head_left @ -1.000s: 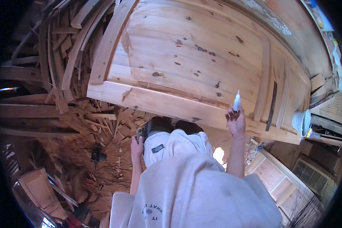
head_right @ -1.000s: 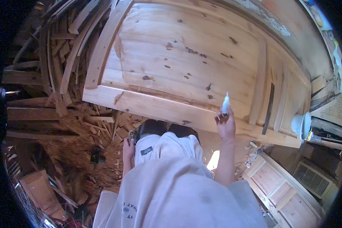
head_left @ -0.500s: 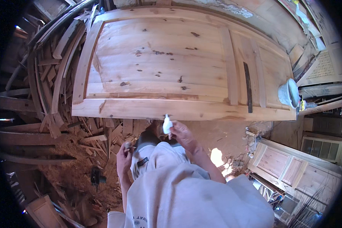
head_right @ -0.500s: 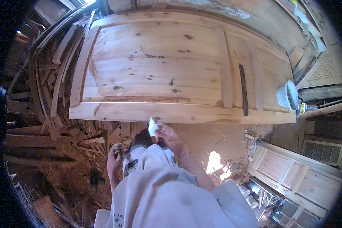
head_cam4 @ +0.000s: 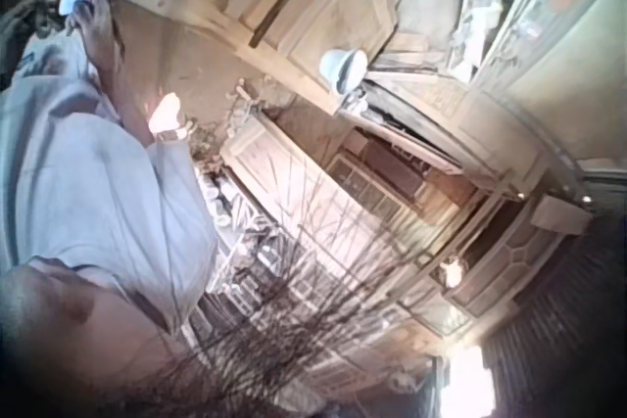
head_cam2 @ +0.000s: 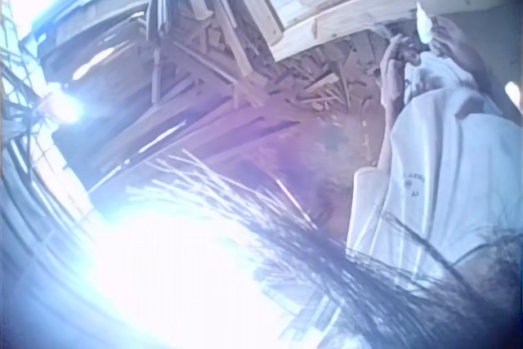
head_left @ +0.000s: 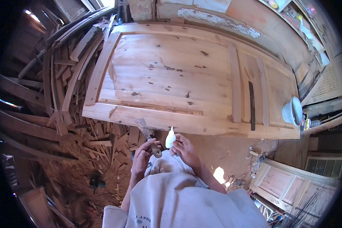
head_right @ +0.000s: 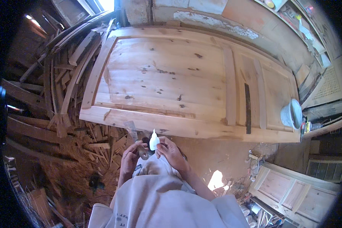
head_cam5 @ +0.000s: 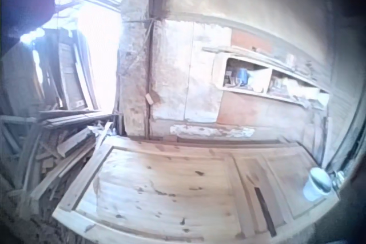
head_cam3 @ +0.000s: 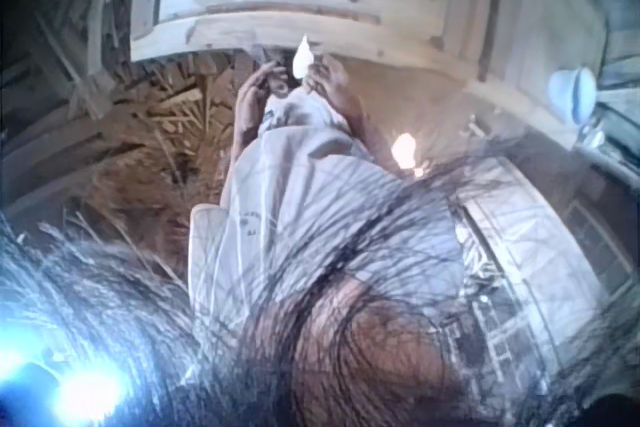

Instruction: The person applies wood filler to small holes in a wooden panel using a small tube and spreads it with a putty knife.

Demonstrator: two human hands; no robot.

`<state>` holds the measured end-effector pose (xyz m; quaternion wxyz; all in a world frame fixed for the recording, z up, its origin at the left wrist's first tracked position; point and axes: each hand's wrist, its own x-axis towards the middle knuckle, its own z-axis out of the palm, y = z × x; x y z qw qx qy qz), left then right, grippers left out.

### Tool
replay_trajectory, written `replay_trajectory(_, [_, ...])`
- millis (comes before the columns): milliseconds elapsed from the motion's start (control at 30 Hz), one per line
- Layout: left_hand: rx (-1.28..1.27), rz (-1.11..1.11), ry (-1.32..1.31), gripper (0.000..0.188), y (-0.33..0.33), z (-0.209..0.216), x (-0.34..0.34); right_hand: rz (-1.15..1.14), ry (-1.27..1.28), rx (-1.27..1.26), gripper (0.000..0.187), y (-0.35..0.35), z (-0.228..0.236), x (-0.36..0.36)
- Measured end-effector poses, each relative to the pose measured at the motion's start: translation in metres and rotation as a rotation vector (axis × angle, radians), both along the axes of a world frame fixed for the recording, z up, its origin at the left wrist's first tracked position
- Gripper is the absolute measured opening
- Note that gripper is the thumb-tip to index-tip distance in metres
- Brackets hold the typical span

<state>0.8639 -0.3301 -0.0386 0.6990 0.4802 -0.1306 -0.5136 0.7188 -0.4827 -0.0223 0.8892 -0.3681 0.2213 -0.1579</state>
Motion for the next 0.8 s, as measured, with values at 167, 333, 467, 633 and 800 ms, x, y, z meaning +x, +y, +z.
replay_trajectory(167, [0.210, -0.134, -0.157, 0.048, -0.002, 0.007, 0.001, 0.178, 0.077, -0.137, 0.020, -0.001, 0.006, 0.019])
replay_trajectory(333, [0.165, -0.033, -0.466, 0.056, -0.012, 0.025, 0.012, 0.356, 0.197, -0.169, 0.018, 0.005, 0.008, 0.059])
replay_trajectory(467, [0.236, -0.014, -0.319, 0.054, -0.017, 0.038, 0.035, 0.444, 0.216, -0.235, 0.017, 0.004, 0.001, 0.095])
replay_trajectory(633, [0.196, 0.108, -0.288, 0.049, -0.015, 0.008, 0.064, 0.567, 0.194, -0.297, 0.018, -0.005, 0.001, 0.139])
replay_trajectory(800, [0.220, 0.176, -0.287, 0.048, -0.022, 0.003, 0.099, 0.439, 0.369, -0.449, 0.024, -0.007, -0.002, 0.174])
